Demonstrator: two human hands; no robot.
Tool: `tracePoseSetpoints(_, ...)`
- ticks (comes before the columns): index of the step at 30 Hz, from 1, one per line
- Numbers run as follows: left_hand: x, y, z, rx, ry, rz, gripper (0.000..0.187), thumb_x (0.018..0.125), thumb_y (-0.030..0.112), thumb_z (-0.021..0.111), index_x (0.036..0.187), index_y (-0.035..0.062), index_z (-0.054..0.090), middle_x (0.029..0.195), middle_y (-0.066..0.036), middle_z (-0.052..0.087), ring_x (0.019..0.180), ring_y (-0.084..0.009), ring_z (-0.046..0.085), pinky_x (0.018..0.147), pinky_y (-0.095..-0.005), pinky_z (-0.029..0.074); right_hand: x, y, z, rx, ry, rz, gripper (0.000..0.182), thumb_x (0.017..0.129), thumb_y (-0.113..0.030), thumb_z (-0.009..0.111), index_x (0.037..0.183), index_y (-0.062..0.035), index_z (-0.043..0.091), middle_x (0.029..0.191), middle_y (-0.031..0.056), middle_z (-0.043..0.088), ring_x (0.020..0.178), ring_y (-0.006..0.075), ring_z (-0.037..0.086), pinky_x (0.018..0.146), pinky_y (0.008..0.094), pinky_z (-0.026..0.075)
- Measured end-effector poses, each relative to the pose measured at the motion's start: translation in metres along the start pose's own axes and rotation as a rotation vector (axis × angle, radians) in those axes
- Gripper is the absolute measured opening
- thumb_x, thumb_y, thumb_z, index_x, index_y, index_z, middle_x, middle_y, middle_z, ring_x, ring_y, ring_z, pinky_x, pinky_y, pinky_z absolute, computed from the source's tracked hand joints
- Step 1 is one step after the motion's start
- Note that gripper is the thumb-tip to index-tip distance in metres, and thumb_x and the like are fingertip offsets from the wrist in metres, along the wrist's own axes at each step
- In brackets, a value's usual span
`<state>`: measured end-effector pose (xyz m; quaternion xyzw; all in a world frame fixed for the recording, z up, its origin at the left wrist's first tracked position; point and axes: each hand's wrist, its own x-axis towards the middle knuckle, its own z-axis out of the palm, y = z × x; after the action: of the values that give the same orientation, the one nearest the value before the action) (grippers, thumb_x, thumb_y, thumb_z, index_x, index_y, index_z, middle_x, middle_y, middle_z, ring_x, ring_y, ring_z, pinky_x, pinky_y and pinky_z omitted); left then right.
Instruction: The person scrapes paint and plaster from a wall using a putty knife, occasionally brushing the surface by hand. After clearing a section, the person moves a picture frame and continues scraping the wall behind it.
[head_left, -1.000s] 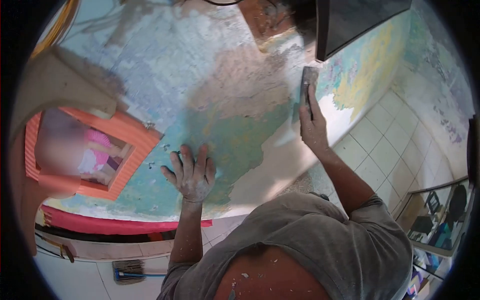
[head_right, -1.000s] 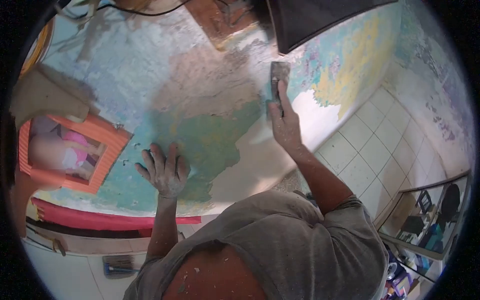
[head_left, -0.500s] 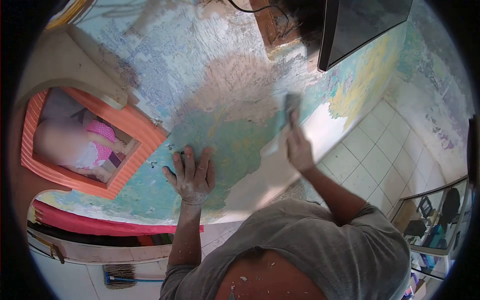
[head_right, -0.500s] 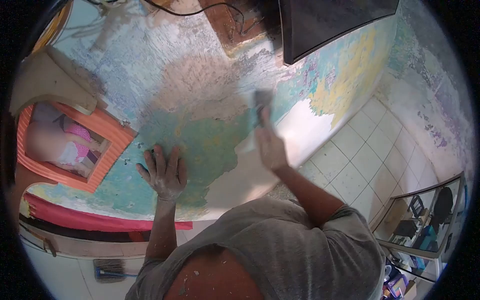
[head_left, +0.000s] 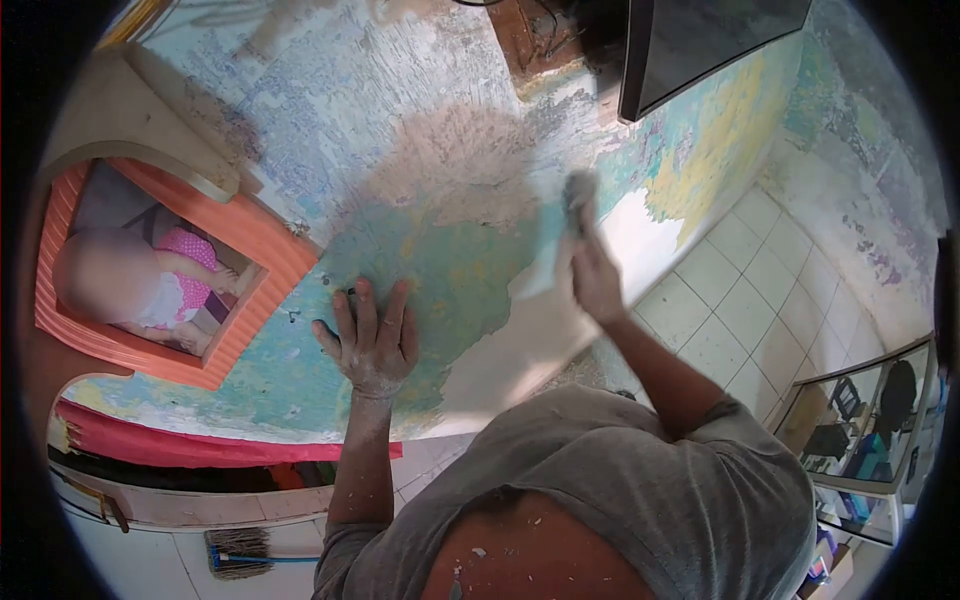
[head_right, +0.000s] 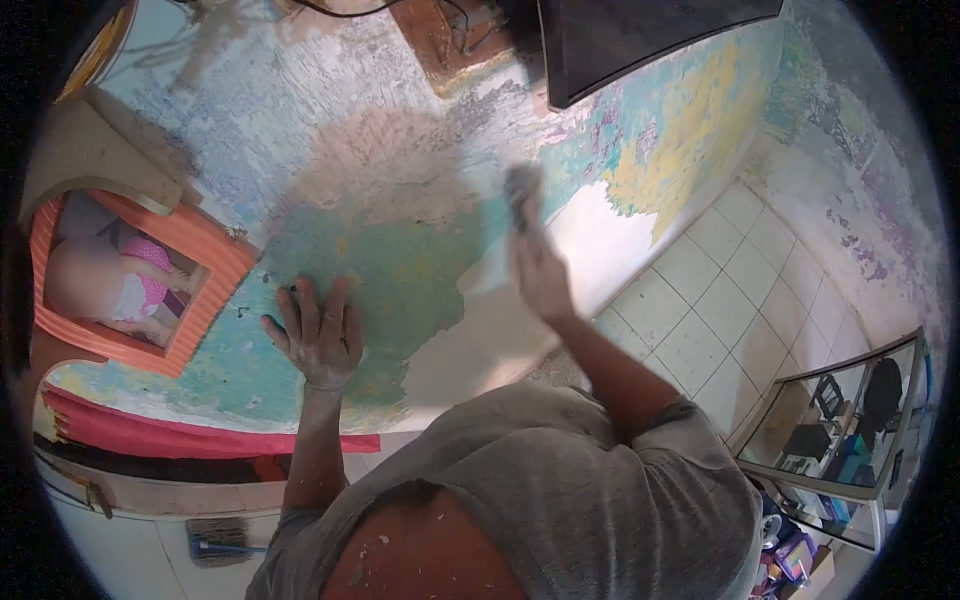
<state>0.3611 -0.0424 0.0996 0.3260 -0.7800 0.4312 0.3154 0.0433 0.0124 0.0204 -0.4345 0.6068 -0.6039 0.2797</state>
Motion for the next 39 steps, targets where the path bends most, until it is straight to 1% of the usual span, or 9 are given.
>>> tracePoseSetpoints(2,-0.002,0.000,-0.001,0.005,-0.021,-0.005,0.037,0.095,0.035,0.060,0.130,0.0256,0.069,0.153,-0.014,0.046,0.150,-0.0356,0.028,0.122,-0.0546,-0.003,0.031,-0.023,-0.029,0.225,0.156,0.048,0.058,0.108,-0.028,0.042,0.160,-0.0103,0.022,0.091,0.0082,0.062,0.061,0.0092,0.051,0.059,0.0250,0.049)
tracePoseSetpoints(4,-0.001,0.001,-0.001,0.011,-0.026,-0.010,0.037,0.096,0.036,0.060,0.131,0.0291,0.068,0.158,-0.011,0.040,0.152,-0.0331,0.024,0.122,-0.0538,-0.004,0.042,-0.020,-0.025,0.330,0.222,-0.008,0.062,0.108,-0.029,0.042,0.160,-0.0078,0.016,0.073,0.0018,0.053,0.046,0.0062,0.038,0.044,0.0269,0.041)
tracePoseSetpoints(6,0.000,0.000,0.000,0.003,-0.010,-0.008,0.037,0.096,0.036,0.060,0.131,0.0280,0.068,0.158,-0.012,0.041,0.151,-0.0333,0.025,0.122,-0.0537,-0.005,0.013,-0.036,-0.013,0.186,0.065,0.128,0.064,0.108,-0.024,0.040,0.160,-0.0034,0.010,0.107,0.0161,0.065,0.079,0.0154,0.065,0.075,0.0299,0.055)
tracePoseSetpoints(7,0.000,0.000,0.001,0.001,-0.010,-0.005,0.037,0.096,0.036,0.060,0.131,0.0280,0.068,0.158,-0.012,0.041,0.151,-0.0333,0.025,0.122,-0.0537,-0.005,0.005,-0.003,0.009,0.165,0.069,-0.316,0.065,0.107,-0.018,0.037,0.159,0.0001,0.003,0.154,0.0277,0.036,0.141,0.0264,0.044,0.116,0.0366,0.033)
tracePoseSetpoints(8,-0.001,0.000,0.000,0.003,-0.010,-0.008,0.038,0.095,0.036,0.060,0.131,0.0277,0.068,0.158,-0.012,0.041,0.152,-0.0333,0.025,0.122,-0.0537,-0.005,-0.019,-0.001,0.021,0.389,-0.117,-0.382,0.064,0.107,-0.013,0.035,0.157,0.0052,0.000,0.165,0.0212,-0.013,0.154,0.0246,-0.013,0.123,0.0377,-0.007)
tracePoseSetpoints(10,0.003,0.000,0.002,-0.002,-0.009,-0.003,0.038,0.095,0.036,0.061,0.131,0.0273,0.068,0.158,-0.012,0.041,0.152,-0.0332,0.024,0.122,-0.0536,-0.005,-0.023,0.017,0.024,0.202,-0.031,-0.226,0.064,0.107,-0.017,0.035,0.159,-0.0006,0.002,0.152,0.0277,0.039,0.141,0.0270,0.043,0.117,0.0355,0.033)
tracePoseSetpoints(12,0.004,0.000,-0.002,0.017,-0.010,0.018,0.038,0.096,0.035,0.056,0.129,0.0209,0.070,0.154,-0.017,0.044,0.152,-0.0359,0.023,0.122,-0.0532,-0.006,0.013,-0.011,-0.016,0.275,0.061,0.149,0.064,0.107,-0.021,0.037,0.161,-0.0085,0.006,0.097,0.0154,0.066,0.080,0.0183,0.067,0.073,0.0281,0.056)
tracePoseSetpoints(13,0.001,0.001,-0.003,0.009,-0.019,0.024,0.038,0.096,0.035,0.056,0.129,0.0209,0.070,0.154,-0.017,0.044,0.152,-0.0359,0.023,0.122,-0.0532,-0.006,0.036,-0.003,-0.021,0.416,0.225,-0.043,0.060,0.108,-0.027,0.040,0.161,-0.0178,0.014,0.064,0.0009,0.044,0.045,0.0090,0.045,0.037,0.0238,0.042)
tracePoseSetpoints(39,0.002,-0.001,0.005,0.032,0.012,0.039,0.037,0.093,0.034,0.058,0.127,0.0241,0.071,0.164,-0.013,0.028,0.154,-0.0359,0.014,0.122,-0.0546,-0.007,-0.015,0.011,-0.008,0.485,0.048,0.181,0.067,0.106,-0.033,0.047,0.162,-0.0196,0.012,0.057,0.0016,0.044,0.037,0.0107,0.040,0.033,0.0267,0.038)
